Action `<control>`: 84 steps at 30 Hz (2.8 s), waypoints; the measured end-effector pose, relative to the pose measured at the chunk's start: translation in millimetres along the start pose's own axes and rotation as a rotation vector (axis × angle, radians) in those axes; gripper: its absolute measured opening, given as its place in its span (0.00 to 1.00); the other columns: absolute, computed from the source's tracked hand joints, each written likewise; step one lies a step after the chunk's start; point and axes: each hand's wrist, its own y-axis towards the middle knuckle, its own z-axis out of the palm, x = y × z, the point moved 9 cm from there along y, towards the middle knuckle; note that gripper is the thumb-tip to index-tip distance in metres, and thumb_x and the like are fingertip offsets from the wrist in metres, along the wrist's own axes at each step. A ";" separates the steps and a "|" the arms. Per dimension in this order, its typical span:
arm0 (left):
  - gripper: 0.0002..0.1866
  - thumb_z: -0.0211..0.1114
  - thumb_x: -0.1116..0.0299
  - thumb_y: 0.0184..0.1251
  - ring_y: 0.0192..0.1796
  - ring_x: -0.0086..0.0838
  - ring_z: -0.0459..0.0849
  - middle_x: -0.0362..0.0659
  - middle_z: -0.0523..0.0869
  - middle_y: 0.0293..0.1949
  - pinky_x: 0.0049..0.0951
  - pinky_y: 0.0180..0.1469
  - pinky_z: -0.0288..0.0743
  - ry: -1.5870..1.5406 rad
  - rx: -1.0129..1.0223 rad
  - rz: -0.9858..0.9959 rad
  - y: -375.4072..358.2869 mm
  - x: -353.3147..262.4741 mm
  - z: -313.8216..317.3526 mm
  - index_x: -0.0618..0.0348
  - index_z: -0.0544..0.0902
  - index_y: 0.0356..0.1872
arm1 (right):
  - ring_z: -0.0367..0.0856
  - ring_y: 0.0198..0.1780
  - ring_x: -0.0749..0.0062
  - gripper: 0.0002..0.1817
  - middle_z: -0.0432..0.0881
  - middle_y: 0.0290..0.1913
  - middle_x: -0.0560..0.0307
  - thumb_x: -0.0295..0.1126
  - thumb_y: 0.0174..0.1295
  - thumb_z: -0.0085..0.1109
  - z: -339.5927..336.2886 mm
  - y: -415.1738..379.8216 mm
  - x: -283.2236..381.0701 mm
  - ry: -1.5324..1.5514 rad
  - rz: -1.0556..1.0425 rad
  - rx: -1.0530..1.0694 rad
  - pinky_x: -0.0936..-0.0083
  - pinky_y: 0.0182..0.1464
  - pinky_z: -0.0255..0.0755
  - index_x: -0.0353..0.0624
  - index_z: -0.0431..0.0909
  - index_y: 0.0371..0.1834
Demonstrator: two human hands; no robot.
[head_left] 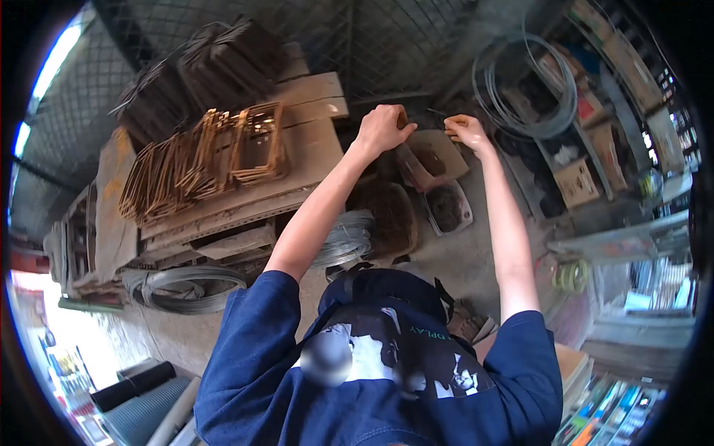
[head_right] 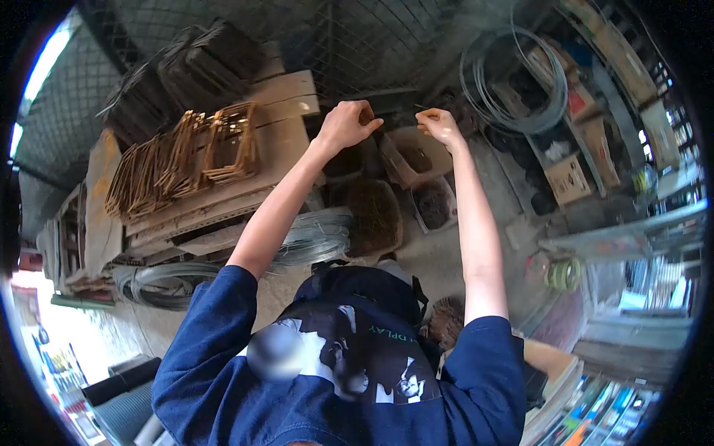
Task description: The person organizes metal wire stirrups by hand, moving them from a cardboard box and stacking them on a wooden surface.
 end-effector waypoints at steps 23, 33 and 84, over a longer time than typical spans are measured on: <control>0.17 0.61 0.55 0.54 0.36 0.44 0.82 0.52 0.83 0.28 0.36 0.41 0.75 -0.150 0.538 -0.825 -219.9 137.6 387.7 0.60 0.82 0.28 | 0.78 0.24 0.78 0.10 0.80 0.24 0.59 0.33 0.59 0.57 38.5 -58.6 -486.4 0.083 0.481 0.221 0.80 0.26 0.70 0.36 0.78 0.31; 0.14 0.56 0.53 0.57 0.39 0.40 0.82 0.47 0.83 0.29 0.37 0.46 0.75 -0.075 0.839 -0.997 -394.7 237.2 550.1 0.52 0.80 0.29 | 0.79 0.28 0.75 0.10 0.80 0.28 0.56 0.31 0.60 0.55 159.0 -50.5 -654.0 -0.057 0.718 0.462 0.77 0.32 0.74 0.33 0.75 0.33; 0.30 0.45 0.42 0.65 0.49 0.33 0.78 0.45 0.80 0.45 0.33 0.52 0.69 -1.310 -0.295 -1.663 -395.7 365.9 640.3 0.60 0.71 0.51 | 0.72 0.54 0.69 0.14 0.77 0.48 0.53 0.24 0.58 0.53 337.0 79.3 -520.8 0.755 0.910 0.896 0.73 0.61 0.60 0.34 0.73 0.48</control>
